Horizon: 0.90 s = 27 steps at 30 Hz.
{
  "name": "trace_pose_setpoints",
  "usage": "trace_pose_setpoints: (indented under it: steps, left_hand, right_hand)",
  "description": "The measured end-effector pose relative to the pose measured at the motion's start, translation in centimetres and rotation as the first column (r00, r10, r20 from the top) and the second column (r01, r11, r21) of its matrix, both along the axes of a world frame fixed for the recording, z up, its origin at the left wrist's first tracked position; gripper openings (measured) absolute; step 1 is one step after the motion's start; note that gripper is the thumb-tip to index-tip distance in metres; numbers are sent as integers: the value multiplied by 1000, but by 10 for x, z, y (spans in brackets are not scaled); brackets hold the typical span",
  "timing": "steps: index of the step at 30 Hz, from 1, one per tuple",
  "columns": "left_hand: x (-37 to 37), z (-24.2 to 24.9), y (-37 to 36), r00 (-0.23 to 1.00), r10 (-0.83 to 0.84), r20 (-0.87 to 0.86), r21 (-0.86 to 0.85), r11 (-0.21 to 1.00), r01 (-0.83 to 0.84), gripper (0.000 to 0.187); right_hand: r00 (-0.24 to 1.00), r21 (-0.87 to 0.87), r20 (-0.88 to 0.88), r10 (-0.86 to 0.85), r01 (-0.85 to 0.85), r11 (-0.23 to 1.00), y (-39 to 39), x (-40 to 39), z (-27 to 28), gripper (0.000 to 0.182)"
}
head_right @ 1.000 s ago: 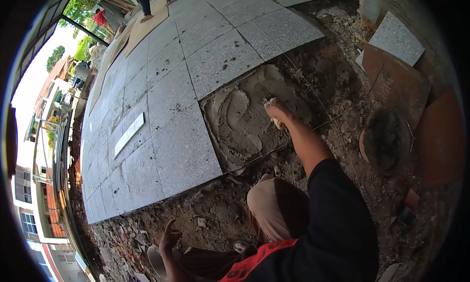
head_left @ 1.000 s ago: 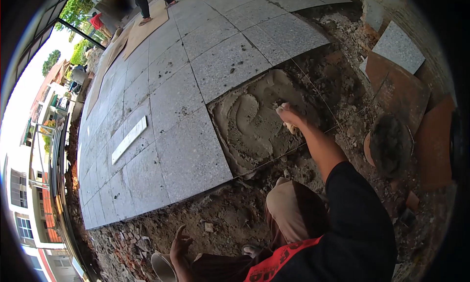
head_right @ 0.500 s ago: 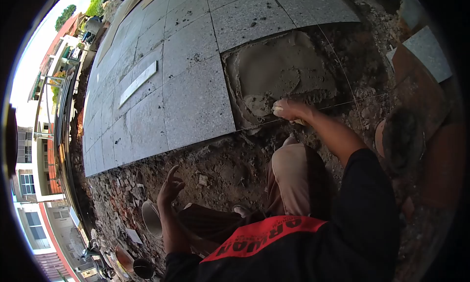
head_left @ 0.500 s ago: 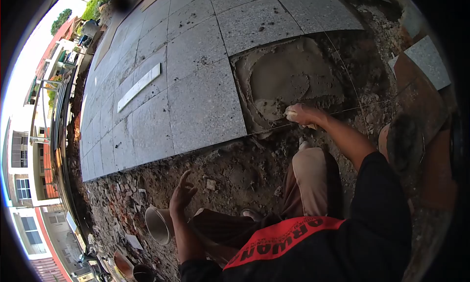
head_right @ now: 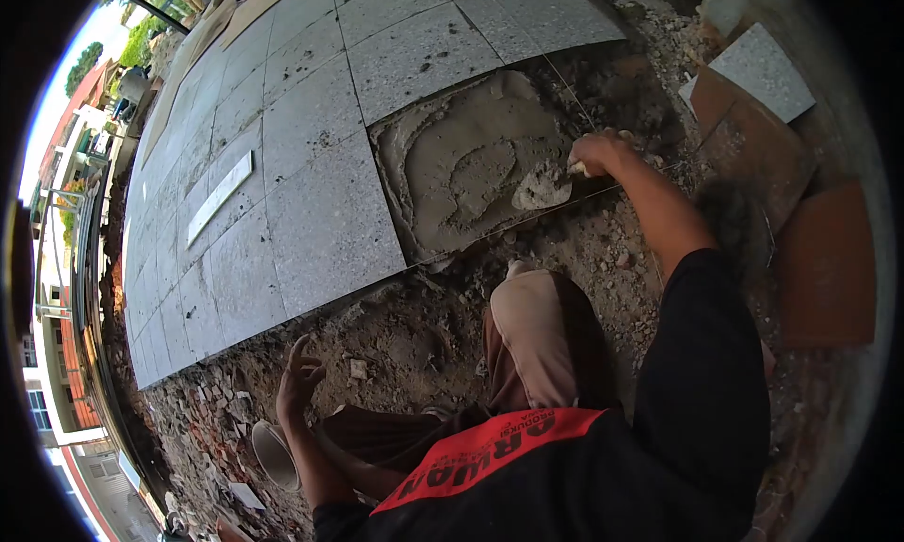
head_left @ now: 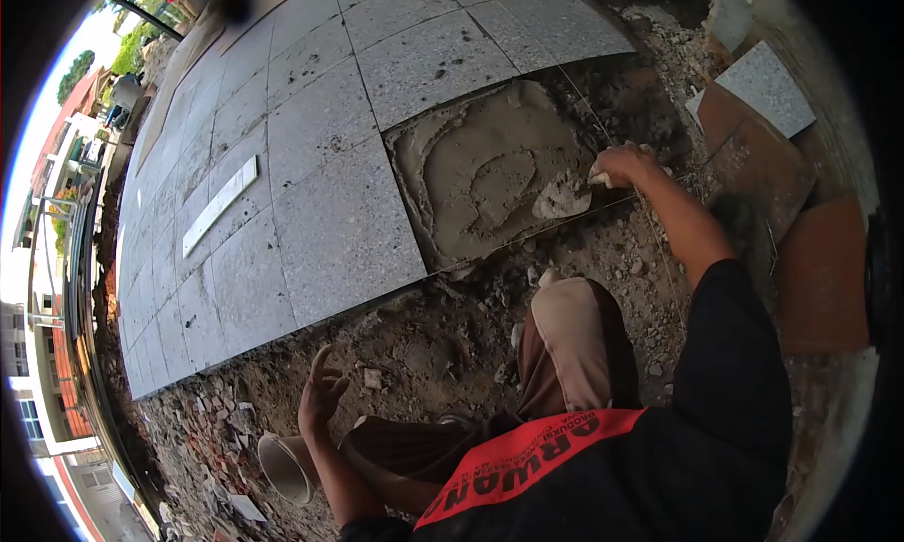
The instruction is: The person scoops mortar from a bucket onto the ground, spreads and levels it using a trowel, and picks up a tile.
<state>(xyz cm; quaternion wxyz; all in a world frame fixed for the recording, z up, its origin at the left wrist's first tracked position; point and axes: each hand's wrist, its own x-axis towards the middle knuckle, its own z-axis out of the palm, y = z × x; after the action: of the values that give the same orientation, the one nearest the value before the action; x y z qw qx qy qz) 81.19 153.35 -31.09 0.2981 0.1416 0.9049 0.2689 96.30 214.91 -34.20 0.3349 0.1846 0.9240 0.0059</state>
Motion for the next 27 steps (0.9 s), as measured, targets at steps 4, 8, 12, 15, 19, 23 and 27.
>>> trace_pose_setpoints:
  steps: [4, 8, 12, 15, 19, 23, 27]
  left_hand:
    - [-2, -1, 3, 999, -27, 37, 6, 1000, 27, 66]
    - [-12, -14, 13, 994, -100, 44, -53, 993, 103, 63]
    - [-18, -15, 43, 982, -169, 86, -103, 979, 178, 56]
    - [-31, -35, 62, 972, -197, 127, -83, 975, 208, 52]
    - [-46, -62, 88, 943, -324, 77, -96, 939, 330, 50]
    - [-38, -56, 101, 944, -329, 13, -33, 944, 329, 50]
    - [-28, -44, 115, 939, -333, 81, 0, 942, 334, 44]
  right_hand:
    - [974, 78, -105, -201, 209, 975, 37, 60, 3, 31]
    - [848, 203, -460, -265, 391, 898, 1, 120, 28, 32]
    - [437, -29, -817, -376, 621, 783, -44, 161, 30, 38]
    - [369, -142, -853, -369, 517, 844, -50, 145, -34, 37]
    - [664, -31, -703, -255, 330, 944, -49, 127, -84, 31]
    - [583, -45, -715, -387, 514, 857, -58, 144, -39, 37]
    - [532, -28, -691, -489, 657, 753, -59, 240, 74, 40]
